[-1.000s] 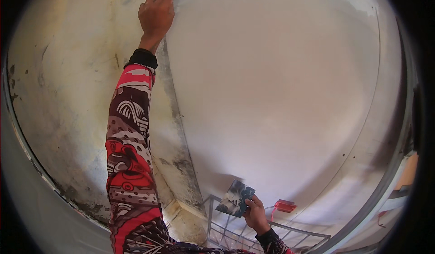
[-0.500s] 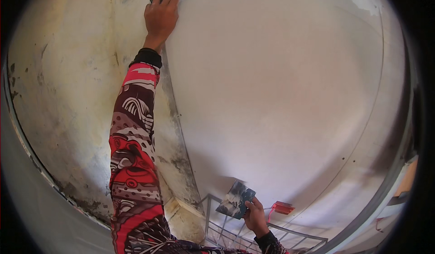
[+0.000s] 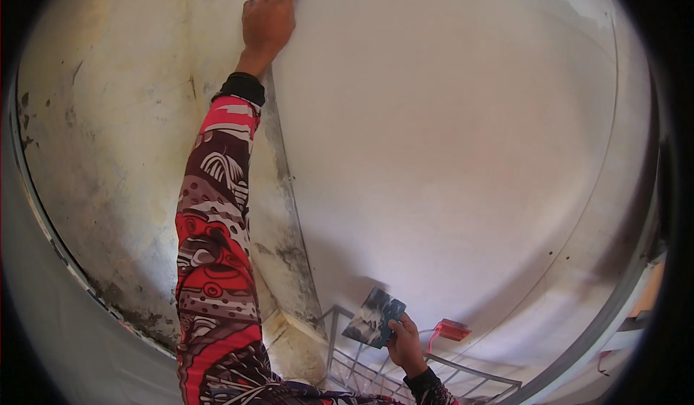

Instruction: The person scrapes wall putty between two putty knives and applies it along the top edge of a drywall panel using a putty knife.

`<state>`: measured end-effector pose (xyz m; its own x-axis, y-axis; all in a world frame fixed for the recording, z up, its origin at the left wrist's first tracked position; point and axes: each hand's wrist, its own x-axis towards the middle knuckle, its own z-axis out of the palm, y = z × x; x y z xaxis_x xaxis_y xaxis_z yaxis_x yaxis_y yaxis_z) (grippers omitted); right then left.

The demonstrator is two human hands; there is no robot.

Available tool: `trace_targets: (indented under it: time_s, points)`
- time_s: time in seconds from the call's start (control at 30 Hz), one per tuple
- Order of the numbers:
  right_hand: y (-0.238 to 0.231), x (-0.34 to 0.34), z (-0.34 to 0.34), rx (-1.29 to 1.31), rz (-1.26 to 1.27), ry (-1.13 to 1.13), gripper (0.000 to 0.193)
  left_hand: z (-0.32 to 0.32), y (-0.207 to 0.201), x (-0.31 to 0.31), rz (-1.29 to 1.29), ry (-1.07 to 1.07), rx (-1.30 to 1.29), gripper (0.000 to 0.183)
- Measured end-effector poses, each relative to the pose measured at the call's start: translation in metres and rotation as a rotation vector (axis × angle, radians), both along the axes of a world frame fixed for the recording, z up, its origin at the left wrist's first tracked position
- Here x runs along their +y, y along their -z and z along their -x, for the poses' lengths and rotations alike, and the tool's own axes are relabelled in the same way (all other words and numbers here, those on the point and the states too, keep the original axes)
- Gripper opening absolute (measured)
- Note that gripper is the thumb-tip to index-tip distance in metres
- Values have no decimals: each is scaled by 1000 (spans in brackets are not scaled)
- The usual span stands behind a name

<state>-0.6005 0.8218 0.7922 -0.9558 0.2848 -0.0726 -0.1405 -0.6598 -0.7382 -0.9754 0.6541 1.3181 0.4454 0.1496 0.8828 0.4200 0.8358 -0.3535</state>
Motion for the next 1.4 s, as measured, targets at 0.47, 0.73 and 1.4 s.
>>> trace_targets:
  time_s: [0.47,0.73,1.4]
  points:
    - [-4,7,2,-44,30,-43,31,-28,6,1,32,244,-313,39]
    - [2,12,0,-59,-49,-38,30,-33,-24,21,-267,340,-532,27]
    - [1,3,-7,-32,-59,-5,29,-92,-60,69,-207,350,-358,21]
